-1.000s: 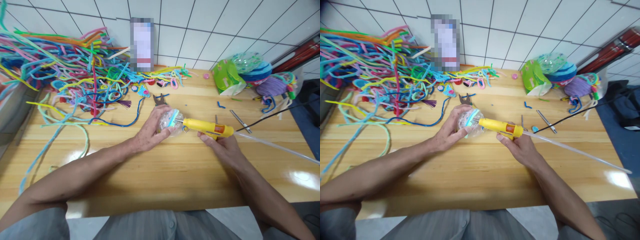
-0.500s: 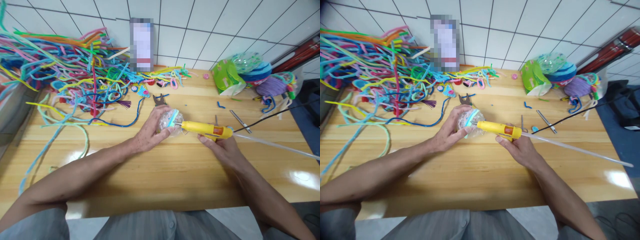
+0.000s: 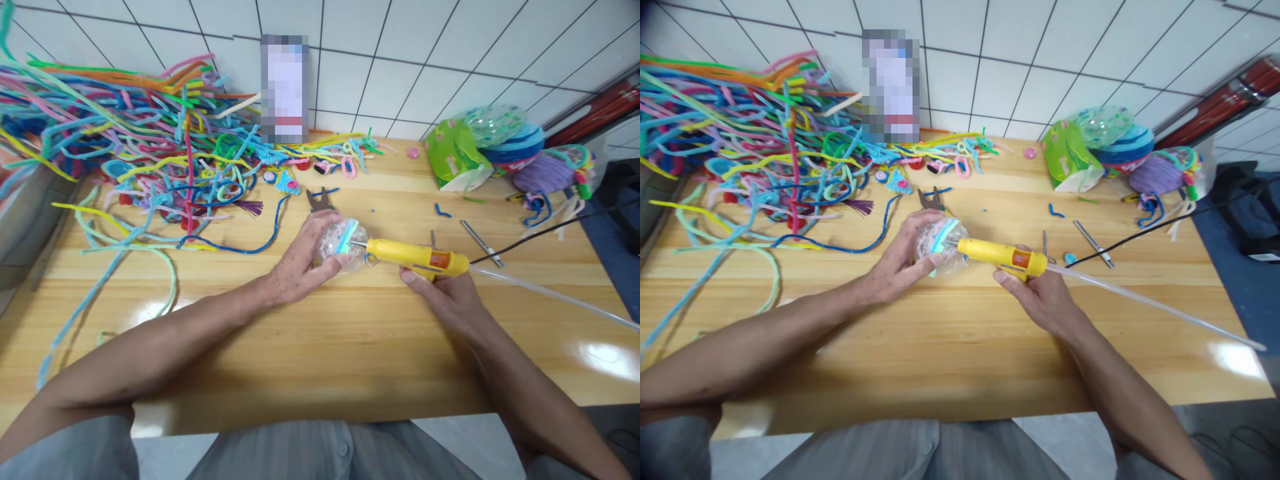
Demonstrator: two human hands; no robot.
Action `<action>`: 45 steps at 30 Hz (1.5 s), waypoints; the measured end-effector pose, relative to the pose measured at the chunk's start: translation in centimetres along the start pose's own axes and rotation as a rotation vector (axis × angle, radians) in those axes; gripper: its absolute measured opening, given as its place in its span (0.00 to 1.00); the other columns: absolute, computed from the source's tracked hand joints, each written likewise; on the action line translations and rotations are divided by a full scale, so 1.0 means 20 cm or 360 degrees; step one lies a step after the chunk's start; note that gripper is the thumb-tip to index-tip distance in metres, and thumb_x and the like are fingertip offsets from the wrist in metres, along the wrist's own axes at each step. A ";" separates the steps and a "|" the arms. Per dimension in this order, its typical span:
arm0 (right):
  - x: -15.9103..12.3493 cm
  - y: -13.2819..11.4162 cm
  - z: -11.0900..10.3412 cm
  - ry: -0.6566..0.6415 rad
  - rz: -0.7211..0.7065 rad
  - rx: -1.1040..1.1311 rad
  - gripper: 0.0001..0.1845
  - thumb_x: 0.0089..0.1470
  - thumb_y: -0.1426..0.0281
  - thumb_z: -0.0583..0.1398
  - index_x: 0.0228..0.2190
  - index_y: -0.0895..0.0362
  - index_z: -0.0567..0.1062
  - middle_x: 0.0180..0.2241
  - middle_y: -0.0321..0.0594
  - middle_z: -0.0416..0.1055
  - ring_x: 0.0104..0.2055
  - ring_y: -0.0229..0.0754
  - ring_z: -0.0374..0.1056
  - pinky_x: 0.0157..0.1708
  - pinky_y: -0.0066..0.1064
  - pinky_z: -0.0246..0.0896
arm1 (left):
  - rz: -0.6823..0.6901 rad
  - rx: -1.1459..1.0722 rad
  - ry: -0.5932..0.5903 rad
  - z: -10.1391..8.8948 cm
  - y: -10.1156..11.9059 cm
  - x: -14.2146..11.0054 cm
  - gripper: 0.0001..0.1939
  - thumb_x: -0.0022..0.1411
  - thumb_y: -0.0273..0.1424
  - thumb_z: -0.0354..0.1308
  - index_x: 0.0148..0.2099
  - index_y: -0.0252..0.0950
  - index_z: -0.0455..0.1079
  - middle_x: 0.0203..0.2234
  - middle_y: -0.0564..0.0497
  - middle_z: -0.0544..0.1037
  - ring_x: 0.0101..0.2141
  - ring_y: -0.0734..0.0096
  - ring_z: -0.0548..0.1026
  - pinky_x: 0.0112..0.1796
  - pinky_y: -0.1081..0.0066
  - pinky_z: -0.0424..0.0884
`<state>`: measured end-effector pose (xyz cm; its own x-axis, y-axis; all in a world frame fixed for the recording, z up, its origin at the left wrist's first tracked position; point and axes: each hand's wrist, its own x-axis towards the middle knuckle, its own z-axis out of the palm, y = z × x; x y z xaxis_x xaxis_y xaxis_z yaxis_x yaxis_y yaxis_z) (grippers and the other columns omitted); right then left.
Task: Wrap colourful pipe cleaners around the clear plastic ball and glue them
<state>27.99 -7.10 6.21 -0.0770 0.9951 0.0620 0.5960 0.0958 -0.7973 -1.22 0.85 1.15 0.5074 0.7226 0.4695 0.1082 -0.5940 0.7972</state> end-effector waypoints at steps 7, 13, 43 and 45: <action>0.00 0.01 0.00 -0.0050 -0.0049 0.0010 0.12 0.66 0.54 0.66 0.37 0.48 0.84 0.35 0.40 0.84 0.37 0.53 0.80 0.40 0.45 0.79 | -0.0001 0.0002 0.0001 0.00 0.00 0.00 0.29 0.77 0.42 0.62 0.74 0.46 0.60 0.66 0.40 0.69 0.70 0.49 0.67 0.72 0.45 0.67; 0.00 0.03 0.00 -0.0007 -0.0041 -0.0016 0.14 0.67 0.52 0.66 0.38 0.49 0.84 0.34 0.40 0.82 0.34 0.53 0.78 0.36 0.46 0.77 | 0.0010 0.0027 -0.0009 -0.01 0.01 0.00 0.29 0.77 0.40 0.61 0.74 0.45 0.60 0.66 0.40 0.69 0.70 0.49 0.68 0.71 0.45 0.68; 0.15 0.63 -0.91 0.0704 0.0639 -0.0265 0.11 0.53 0.59 0.70 0.35 0.52 0.82 0.37 0.41 0.82 0.36 0.46 0.71 0.38 0.38 0.69 | -0.0004 0.0190 0.0005 -0.02 -0.01 0.00 0.26 0.78 0.38 0.58 0.73 0.45 0.60 0.66 0.40 0.70 0.69 0.48 0.70 0.70 0.41 0.71; 0.15 0.72 -0.92 0.0676 0.0662 -0.0318 0.14 0.53 0.55 0.69 0.35 0.52 0.82 0.37 0.42 0.82 0.37 0.47 0.73 0.40 0.40 0.71 | 0.0032 0.0206 0.0021 -0.02 -0.01 0.00 0.26 0.78 0.38 0.58 0.73 0.45 0.60 0.65 0.41 0.71 0.68 0.49 0.71 0.69 0.41 0.72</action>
<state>51.07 -2.26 5.96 0.4934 0.8690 0.0370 0.6491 -0.3396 -0.6807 -1.57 1.21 1.13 0.4992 0.7143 0.4905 0.2079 -0.6482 0.7325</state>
